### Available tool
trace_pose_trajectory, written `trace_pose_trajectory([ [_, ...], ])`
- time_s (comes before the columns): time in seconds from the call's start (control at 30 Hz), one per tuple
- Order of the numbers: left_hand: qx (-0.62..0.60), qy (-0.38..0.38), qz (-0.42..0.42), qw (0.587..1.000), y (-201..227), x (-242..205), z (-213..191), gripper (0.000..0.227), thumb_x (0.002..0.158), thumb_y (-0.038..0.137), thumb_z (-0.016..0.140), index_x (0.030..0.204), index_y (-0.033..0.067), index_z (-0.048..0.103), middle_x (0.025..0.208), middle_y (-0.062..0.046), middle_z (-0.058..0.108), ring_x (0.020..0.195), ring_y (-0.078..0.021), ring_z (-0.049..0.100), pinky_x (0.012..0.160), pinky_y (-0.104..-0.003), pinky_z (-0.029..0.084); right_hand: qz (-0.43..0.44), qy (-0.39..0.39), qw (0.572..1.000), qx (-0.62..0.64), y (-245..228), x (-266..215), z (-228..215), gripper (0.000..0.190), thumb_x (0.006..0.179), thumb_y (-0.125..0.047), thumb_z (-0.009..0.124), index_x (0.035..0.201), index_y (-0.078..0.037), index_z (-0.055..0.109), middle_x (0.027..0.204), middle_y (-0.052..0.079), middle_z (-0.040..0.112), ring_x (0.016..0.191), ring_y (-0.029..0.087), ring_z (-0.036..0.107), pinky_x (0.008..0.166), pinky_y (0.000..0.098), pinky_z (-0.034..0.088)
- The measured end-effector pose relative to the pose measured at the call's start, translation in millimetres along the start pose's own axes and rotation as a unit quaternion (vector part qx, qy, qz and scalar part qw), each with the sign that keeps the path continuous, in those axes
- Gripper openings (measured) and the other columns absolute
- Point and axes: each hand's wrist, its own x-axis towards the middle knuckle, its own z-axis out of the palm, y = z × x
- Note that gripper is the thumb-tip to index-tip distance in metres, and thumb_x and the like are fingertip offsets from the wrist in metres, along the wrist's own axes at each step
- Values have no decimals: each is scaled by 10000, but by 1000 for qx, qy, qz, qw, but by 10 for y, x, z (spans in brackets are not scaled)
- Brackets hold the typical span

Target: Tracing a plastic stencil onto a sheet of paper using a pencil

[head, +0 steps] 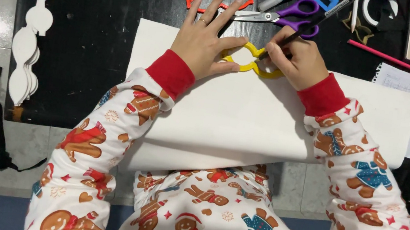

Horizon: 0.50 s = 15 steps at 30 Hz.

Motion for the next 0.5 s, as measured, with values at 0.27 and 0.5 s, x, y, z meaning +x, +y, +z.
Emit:
trace_pose_trajectory([
  [0.27, 10, 21, 13, 1000, -23, -8, 25, 487, 930, 676, 787, 1283, 342, 753, 1682, -165, 212, 1538, -430, 95, 1188, -726, 176, -2, 1, 1000, 4, 59, -53, 13, 253, 1133, -213, 497, 1097, 23, 583, 961, 145, 720, 843, 232, 770, 654, 277, 601],
  [0.5, 15, 8, 5, 1000, 6, 7, 1, 498, 921, 678, 781, 1293, 349, 748, 1686, -162, 207, 1540, -431, 89, 1194, -718, 153, -11, 18, 1000, -22, 64, -100, 18, 261, 1133, -242, 515, 1090, 7, 582, 897, 146, 704, 754, 241, 719, 603, 302, 551],
])
